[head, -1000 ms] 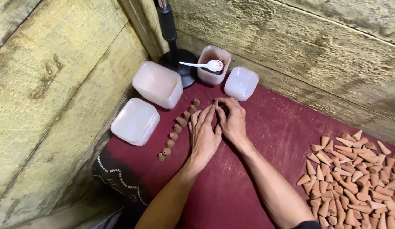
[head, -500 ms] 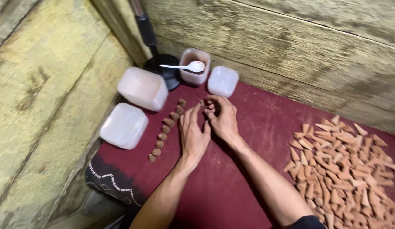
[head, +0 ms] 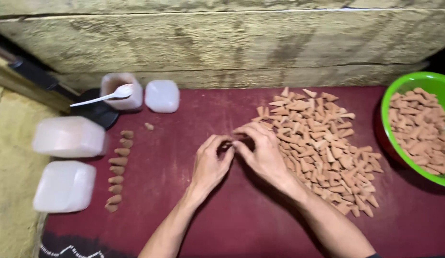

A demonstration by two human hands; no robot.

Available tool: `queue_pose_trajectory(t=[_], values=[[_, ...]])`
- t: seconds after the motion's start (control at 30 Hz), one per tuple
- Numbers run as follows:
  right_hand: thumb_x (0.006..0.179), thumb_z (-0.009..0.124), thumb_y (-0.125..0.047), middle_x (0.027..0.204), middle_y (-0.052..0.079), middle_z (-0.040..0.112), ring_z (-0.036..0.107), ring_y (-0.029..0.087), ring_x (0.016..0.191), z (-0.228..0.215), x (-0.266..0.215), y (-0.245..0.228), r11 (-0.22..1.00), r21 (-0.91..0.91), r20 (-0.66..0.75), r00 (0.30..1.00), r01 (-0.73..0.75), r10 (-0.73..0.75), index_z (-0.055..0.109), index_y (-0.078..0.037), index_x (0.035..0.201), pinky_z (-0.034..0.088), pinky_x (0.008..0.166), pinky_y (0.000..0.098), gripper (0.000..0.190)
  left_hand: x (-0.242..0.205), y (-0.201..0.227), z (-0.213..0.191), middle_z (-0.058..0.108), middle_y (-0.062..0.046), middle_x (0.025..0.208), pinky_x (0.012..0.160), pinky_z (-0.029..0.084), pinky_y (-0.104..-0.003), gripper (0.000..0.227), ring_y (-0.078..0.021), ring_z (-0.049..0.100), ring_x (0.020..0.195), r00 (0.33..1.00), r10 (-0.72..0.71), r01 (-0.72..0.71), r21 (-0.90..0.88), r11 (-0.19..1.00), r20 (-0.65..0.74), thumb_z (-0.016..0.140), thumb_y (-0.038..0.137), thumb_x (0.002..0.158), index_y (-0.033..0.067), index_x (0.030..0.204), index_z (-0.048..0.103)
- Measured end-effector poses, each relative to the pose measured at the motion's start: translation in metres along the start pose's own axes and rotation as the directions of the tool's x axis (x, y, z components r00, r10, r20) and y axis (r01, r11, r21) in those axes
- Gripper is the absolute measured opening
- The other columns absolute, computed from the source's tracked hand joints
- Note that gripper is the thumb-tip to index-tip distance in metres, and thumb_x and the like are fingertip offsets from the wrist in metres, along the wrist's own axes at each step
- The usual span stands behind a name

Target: Sorting and lining up incense cones on a table for inspection or packaging.

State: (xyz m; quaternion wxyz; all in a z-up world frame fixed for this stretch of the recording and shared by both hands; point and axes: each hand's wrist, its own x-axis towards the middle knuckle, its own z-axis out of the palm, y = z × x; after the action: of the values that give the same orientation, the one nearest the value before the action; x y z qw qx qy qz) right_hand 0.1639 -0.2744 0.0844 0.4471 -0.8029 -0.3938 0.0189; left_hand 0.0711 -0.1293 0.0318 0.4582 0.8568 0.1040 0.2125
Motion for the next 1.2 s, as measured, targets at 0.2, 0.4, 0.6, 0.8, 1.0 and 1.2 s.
queue_pose_trajectory(t=[0.2,0.4,0.6,0.8,1.0,1.2], values=[[0.089,0.073,-0.022,0.101,0.011,0.074,0.071,0.034,0.103,-0.021,-0.031,0.077,0.899,-0.339,0.053,0.949,-0.277,0.312,0.075,-0.017,0.106,0.058,0.089,0.0486,0.017,0.008,0.002,0.072,0.068,-0.006,0.110,0.099,0.047,-0.049,0.021,-0.0291,0.058,0.117,0.985,0.008,-0.027,0.108,0.994,0.173,0.074,0.020,0.090,0.0133,0.110,0.074],[0.092,0.066,-0.021,0.092,0.009,0.072,0.071,0.030,0.093,0.000,-0.064,0.124,0.828,-0.542,0.061,0.976,-0.144,0.210,0.074,-0.015,0.103,0.056,0.081,0.0422,0.015,0.003,-0.005,0.090,0.061,-0.012,0.126,0.102,0.041,-0.045,0.036,-0.0334,0.050,0.128,0.976,0.097,-0.132,0.175,0.976,0.194,0.070,0.026,0.091,0.0139,0.125,0.071],[0.088,0.069,-0.021,0.093,0.011,0.073,0.067,0.032,0.095,0.000,-0.048,0.123,0.769,-0.620,0.097,0.957,-0.157,0.274,0.075,-0.012,0.103,0.054,0.083,0.0430,0.018,0.003,-0.012,0.096,0.057,-0.016,0.129,0.101,0.043,-0.047,0.044,-0.0366,0.051,0.127,0.987,0.086,-0.104,0.136,0.985,0.135,0.072,0.027,0.089,0.0086,0.129,0.066],[0.084,0.072,-0.015,0.104,0.018,0.074,0.067,0.037,0.103,0.007,-0.039,0.116,0.768,-0.569,0.110,0.899,-0.293,0.425,0.069,-0.005,0.113,0.051,0.087,0.0449,0.031,0.003,-0.010,0.094,0.061,-0.010,0.125,0.098,0.042,-0.044,0.040,-0.0318,0.052,0.127,0.987,0.083,-0.105,0.154,0.983,0.139,0.072,0.024,0.084,0.0120,0.122,0.070],[0.085,0.069,-0.008,0.110,0.022,0.074,0.066,0.037,0.108,-0.007,-0.034,0.106,0.813,-0.448,0.090,0.887,-0.371,0.453,0.071,0.000,0.116,0.052,0.089,0.0449,0.032,0.003,-0.003,0.093,0.062,-0.013,0.124,0.099,0.043,-0.045,0.033,-0.0338,0.053,0.126,0.990,0.112,-0.120,0.089,0.989,0.090,0.069,0.024,0.091,0.0094,0.121,0.071],[0.089,0.063,-0.005,0.106,0.024,0.069,0.067,0.046,0.103,-0.033,-0.034,0.083,0.884,-0.298,0.041,0.920,-0.361,0.390,0.072,0.001,0.113,0.054,0.088,0.0518,0.026,0.004,0.005,0.089,0.067,-0.013,0.117,0.097,0.046,-0.044,0.031,-0.0329,0.061,0.119,0.988,0.150,-0.153,-0.055,0.987,-0.044,0.071,0.018,0.093,0.0071,0.123,0.070]])
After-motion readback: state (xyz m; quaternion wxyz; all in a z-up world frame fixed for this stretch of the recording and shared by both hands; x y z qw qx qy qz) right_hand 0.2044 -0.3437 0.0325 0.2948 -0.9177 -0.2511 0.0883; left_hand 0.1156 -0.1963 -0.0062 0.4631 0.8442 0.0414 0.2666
